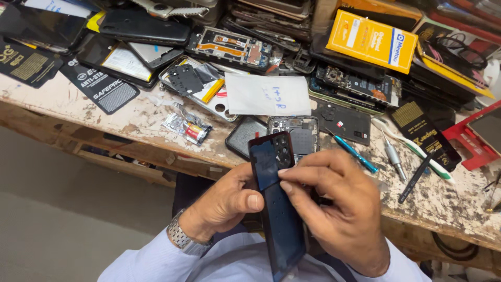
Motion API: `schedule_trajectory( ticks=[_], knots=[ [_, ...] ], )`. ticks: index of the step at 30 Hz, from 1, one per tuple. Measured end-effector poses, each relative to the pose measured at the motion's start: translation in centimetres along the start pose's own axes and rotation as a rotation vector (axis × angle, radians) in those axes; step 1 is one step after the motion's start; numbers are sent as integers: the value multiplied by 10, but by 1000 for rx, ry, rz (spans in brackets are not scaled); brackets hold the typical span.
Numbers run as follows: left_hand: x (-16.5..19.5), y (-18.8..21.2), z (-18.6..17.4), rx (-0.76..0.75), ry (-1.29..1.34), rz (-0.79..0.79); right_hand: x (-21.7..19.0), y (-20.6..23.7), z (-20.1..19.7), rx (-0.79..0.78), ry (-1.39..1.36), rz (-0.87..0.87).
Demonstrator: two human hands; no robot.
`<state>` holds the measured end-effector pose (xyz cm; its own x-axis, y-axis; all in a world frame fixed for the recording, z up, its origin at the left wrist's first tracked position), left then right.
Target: The person squeezes adhesive from a tube onto the back cover of a disassembled smartphone, then aligns the cover onto the phone body and presses it into place. They handle the camera lens assembly, press along the edges of the cover, and finally hold up the reassembled phone and peel a protective film from it.
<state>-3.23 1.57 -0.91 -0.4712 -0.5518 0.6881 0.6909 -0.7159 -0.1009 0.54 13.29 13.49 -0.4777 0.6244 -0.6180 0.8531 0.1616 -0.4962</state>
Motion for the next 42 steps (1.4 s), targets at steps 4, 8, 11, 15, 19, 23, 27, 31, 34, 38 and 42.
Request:
schedule_trajectory(
  ticks=[4,8,11,15,19,23,27,31,34,38,42],
  knots=[
    [1,0,4,-30,14,-5,8,0,-1,5,-21,58],
    [6,-1,8,-39,14,-6,7,-2,0,-32,21,14],
    [8,0,10,-36,4,-5,3,-3,0,-46,53,-42],
    [8,-1,12,-33,8,-18,1,-3,0,-39,52,-88],
    [11,-3,14,-37,-10,-19,2,-4,-1,-25,75,-99],
    [13,-6,15,-31,-17,-28,6,-5,-4,-31,71,-85],
    [13,-9,15,-39,-33,-34,8,-3,-6,-18,53,-100],
    [10,-11,14,-35,-52,-37,12,-2,-7,-18,33,-72],
    [9,-13,13,-12,-67,-32,15,-3,-8,-21,21,-31],
    [12,-15,18,-41,-55,-31,13,-4,-9,-23,30,-57],
    [15,-14,20,-49,-53,-41,11,-5,-9,-9,46,-88]
  ],
)
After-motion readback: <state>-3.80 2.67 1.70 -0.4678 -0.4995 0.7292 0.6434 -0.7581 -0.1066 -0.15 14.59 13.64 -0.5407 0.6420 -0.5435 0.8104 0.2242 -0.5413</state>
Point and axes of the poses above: each hand's wrist, its own y-axis away from the middle knuckle, its own z-axis out of the palm, x = y × z, the point moved 7 cm from there along -y, towards the middle knuckle, and after that the axes turned 3 degrees about z, right-handed, at the moved point
